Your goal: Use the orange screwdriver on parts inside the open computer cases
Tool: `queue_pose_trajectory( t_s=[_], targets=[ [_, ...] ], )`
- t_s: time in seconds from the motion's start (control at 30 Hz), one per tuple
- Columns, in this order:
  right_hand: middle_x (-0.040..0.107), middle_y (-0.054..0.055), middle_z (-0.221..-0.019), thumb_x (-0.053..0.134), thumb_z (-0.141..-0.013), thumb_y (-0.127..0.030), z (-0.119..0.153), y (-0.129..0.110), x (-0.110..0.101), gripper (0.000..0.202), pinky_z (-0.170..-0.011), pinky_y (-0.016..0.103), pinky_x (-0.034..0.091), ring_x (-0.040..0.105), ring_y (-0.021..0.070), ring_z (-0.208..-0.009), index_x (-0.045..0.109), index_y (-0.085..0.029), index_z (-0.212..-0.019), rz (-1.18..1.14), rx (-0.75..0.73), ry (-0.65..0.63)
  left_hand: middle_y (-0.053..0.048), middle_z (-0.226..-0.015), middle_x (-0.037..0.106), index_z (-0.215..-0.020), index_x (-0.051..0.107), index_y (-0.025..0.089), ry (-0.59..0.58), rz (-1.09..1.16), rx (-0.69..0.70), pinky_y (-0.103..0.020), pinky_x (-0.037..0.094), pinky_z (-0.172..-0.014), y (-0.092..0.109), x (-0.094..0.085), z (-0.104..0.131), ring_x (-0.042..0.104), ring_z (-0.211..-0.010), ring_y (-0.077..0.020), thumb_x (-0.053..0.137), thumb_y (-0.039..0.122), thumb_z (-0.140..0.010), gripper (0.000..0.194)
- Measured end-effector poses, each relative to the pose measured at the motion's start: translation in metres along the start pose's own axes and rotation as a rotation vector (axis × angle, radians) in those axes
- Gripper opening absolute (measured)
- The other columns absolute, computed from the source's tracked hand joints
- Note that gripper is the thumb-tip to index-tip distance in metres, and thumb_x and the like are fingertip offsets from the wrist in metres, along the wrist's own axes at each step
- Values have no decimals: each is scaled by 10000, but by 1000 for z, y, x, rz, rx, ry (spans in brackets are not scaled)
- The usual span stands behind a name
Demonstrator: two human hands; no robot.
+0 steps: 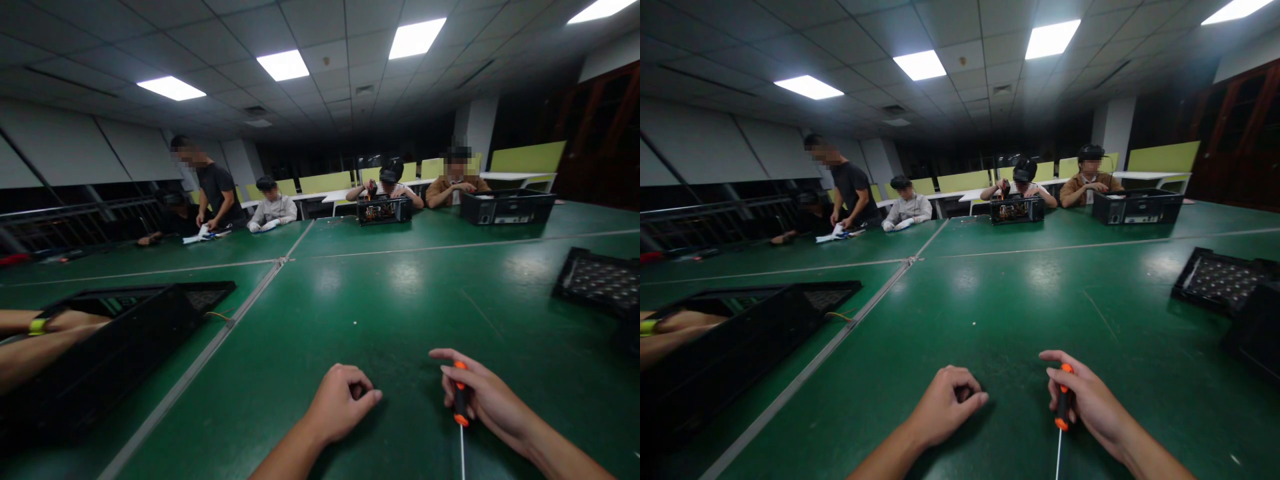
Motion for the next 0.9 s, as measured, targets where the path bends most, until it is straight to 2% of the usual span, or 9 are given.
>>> queue_pose_trajectory(
  t_s=[0.43,0.9],
  targets=[
    [590,-24,-636,649,-851,-427,-6,7,-5,514,-409,190,305,605,162,-597,506,-196,-1288,-15,-15,-23,2,-646,638,-713,727,183,7,-3,3,-250,387,-675,1,0,0,548,-640,-138,686,354,-800,196],
    [581,-24,-621,654,-823,-444,-1,3,0,545,-402,192,279,605,167,-593,523,-187,-1285,5,-9,-3,0,-656,645,-718,728,184,-2,-10,-1,-259,388,-693,1,0,1,556,-647,-139,684,354,-804,195]
  ],
)
Point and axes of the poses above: each hand's wrist, its own z-axis away from the middle knuckle, its own x-axis out of the palm, y = z × x, the point moved 5 cm from there along -z, towards the middle knuckle
